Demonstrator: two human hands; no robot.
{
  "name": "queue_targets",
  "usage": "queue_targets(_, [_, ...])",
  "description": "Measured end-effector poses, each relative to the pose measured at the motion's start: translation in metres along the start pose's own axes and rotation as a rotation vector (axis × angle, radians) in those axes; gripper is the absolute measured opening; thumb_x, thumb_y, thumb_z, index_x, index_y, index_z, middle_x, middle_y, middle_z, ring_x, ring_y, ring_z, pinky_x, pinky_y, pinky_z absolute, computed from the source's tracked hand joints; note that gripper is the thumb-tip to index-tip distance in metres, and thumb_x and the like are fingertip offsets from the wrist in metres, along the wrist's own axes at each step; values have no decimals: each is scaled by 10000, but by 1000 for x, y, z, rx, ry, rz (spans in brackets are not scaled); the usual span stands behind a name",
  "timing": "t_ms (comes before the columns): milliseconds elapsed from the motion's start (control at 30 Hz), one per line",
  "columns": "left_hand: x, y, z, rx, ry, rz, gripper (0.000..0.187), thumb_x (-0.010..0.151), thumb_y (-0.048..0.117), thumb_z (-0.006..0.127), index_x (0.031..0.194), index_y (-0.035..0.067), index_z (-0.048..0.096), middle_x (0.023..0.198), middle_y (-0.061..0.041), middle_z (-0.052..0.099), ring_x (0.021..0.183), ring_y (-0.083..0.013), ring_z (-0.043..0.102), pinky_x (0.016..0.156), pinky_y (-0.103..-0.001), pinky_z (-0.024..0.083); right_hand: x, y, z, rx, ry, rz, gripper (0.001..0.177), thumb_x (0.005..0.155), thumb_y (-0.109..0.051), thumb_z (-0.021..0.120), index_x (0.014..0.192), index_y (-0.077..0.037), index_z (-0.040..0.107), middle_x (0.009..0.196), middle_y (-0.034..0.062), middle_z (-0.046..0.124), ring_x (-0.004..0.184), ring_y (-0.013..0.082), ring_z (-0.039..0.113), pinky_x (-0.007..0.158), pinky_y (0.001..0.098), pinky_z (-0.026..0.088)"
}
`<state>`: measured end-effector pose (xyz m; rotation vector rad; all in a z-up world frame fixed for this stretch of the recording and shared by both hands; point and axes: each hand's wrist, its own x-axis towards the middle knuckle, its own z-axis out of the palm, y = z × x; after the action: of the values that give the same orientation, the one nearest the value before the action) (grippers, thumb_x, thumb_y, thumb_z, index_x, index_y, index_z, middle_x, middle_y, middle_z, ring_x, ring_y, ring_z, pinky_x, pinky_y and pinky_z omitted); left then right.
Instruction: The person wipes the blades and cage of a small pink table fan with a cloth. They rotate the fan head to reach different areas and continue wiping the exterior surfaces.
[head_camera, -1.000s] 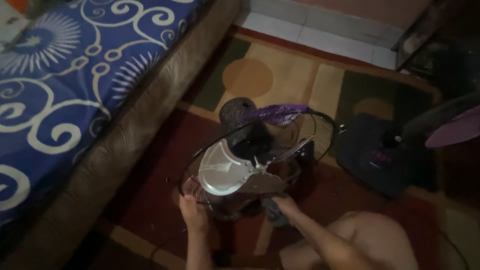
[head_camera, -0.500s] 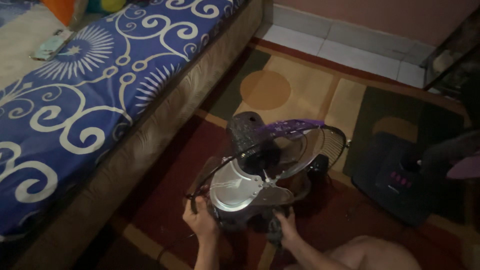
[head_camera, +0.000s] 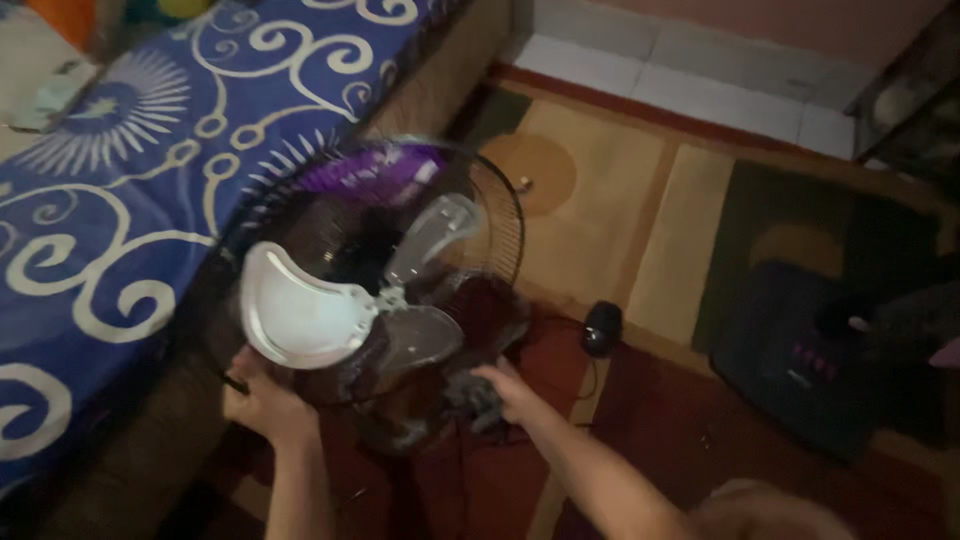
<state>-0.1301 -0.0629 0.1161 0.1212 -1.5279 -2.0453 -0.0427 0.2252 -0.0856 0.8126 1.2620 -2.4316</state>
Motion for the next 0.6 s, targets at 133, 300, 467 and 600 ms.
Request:
queue_targets(133, [18,-18,-6,-43,6,-41,494,1099,394,599,1154,-93,659,1116,-120,709,1014,-200,687,882,-350,586,24,-4,17,-70,126,168,1013,916,-223,704,1616,-150,-25,1454,157,498,1190,291,629,928,426,589])
queue_targets(300, [-6,-44,-32,112,48,61,459,1142,362,593,1104,-91,657,1087,-89,691,994,-159,651,889,-318,549,2,12,18,-362,95,-6,759,977,-344,675,1550,15,330,1403,181,616,1136,277,640,879,380,554])
queue_targets(467, [-10,-49,-57,296,-4,-235,383,1122,311,562,1140,-62,649,1053,-98,688,917,-179,606,807,-346,501,-58,4,16,-388,136,14,440,952,-242,663,1290,37,703,1131,108,748,980,233,707,828,375,594])
queue_targets(600, [-21,-28,-73,612,-143,-51,523,1187,287,654,1448,-118,449,1383,-272,560,1208,-337,547,1028,-473,435,-127,-19,-16,-178,175,-58,289,940,-216,689,1176,-49,709,961,100,722,805,230,683,692,410,576])
